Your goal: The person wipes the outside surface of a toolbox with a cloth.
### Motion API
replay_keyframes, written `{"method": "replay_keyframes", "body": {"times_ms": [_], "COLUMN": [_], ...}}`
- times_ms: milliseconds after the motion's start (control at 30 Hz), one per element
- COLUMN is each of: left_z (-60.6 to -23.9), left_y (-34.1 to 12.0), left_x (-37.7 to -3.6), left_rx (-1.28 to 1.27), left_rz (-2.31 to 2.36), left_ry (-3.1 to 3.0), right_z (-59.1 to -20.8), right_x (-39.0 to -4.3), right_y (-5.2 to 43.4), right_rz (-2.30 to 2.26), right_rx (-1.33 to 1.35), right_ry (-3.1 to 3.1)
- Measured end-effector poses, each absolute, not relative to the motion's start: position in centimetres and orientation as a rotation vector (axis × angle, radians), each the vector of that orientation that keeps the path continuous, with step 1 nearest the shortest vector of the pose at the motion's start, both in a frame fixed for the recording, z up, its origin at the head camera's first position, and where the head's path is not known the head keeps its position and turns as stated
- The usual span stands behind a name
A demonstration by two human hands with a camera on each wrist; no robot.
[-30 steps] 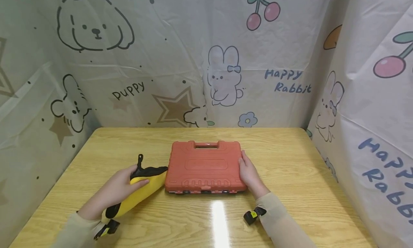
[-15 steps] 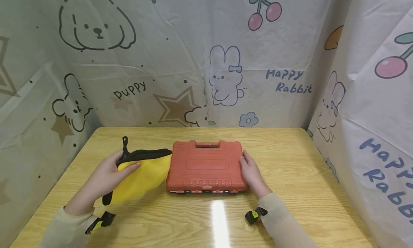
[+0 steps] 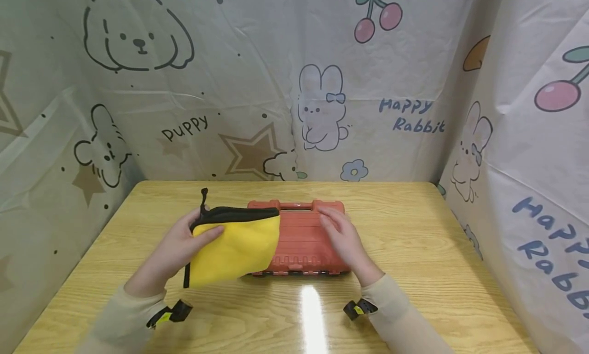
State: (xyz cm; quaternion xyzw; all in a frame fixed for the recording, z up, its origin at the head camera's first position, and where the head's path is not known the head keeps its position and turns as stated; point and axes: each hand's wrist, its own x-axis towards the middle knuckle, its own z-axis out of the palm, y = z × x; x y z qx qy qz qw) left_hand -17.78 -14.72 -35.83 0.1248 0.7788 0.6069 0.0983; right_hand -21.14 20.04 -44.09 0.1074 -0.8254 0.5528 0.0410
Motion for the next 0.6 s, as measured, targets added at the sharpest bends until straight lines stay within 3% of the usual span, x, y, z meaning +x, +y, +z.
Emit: {"method": "replay_keyframes", "body": {"times_ms": [333, 600], "left_z": [-37.4, -38.4], "left_y": [-11.0, -9.6], "left_x": [-19.1, -19.9], "left_rx": [0.482, 0.455], "left_rz": [1.874, 1.9], "left_ry": [2.101, 2.011], "right_z": [-41.9, -40.8], "right_x": [-20.1, -19.6], "right_y": [18.4, 18.2], "right_rz": [2.08, 2.488], "right_rx": [0.795, 0.785], "right_ry": [-2.446, -2.265]}}
